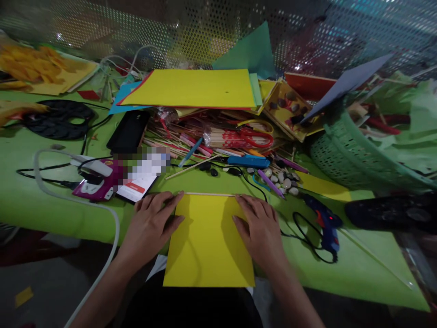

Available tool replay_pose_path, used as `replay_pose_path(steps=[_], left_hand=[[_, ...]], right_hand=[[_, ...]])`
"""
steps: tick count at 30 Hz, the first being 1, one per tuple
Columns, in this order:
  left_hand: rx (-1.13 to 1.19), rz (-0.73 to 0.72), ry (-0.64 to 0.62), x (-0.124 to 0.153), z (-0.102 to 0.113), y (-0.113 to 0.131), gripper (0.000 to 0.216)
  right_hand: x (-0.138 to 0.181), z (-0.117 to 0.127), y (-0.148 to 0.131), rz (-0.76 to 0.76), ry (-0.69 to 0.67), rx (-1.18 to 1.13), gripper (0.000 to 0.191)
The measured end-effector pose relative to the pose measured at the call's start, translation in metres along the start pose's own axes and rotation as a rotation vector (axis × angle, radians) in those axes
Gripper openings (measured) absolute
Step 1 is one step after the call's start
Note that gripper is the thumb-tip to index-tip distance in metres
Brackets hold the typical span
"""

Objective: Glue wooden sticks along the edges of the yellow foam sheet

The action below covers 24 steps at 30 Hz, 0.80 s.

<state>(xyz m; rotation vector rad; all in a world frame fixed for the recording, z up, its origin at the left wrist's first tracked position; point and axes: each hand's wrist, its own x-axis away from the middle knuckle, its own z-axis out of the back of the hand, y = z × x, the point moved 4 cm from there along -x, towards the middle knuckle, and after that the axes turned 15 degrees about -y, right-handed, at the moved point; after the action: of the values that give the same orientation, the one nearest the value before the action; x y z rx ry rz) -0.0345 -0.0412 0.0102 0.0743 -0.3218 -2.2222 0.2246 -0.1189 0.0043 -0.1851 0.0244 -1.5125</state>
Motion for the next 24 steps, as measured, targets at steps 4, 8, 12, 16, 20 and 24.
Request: replay_pose_path(steps=[4,8,12,16,20,24], left_hand=[[0.021,0.013,0.003,0.003,0.0,0.0,0.049],[0.059,0.026,-0.002,0.005,0.001,0.0,0.05],[0.075,0.033,-0.015,0.005,0.0,0.0,0.049],[0.088,0.019,-0.016,0.005,0.001,0.001,0.048],[0.106,0.015,-0.005,0.004,0.002,0.0,0.047],[0.094,0.008,-0.005,0.004,0.002,0.0,0.047]], right_hand=[[0.001,-0.001,0.001,0.007,0.025,-0.001,0.055],[-0.003,0.005,-0.007,0.056,0.043,-0.019,0.056],[-0.013,0.007,-0.023,0.121,0.007,-0.008,0.05],[-0.018,0.003,-0.032,0.125,-0.04,0.017,0.048],[-0.019,0.001,-0.034,0.119,-0.047,0.025,0.049],[-0.017,0.0,-0.035,0.117,-0.049,0.02,0.05]])
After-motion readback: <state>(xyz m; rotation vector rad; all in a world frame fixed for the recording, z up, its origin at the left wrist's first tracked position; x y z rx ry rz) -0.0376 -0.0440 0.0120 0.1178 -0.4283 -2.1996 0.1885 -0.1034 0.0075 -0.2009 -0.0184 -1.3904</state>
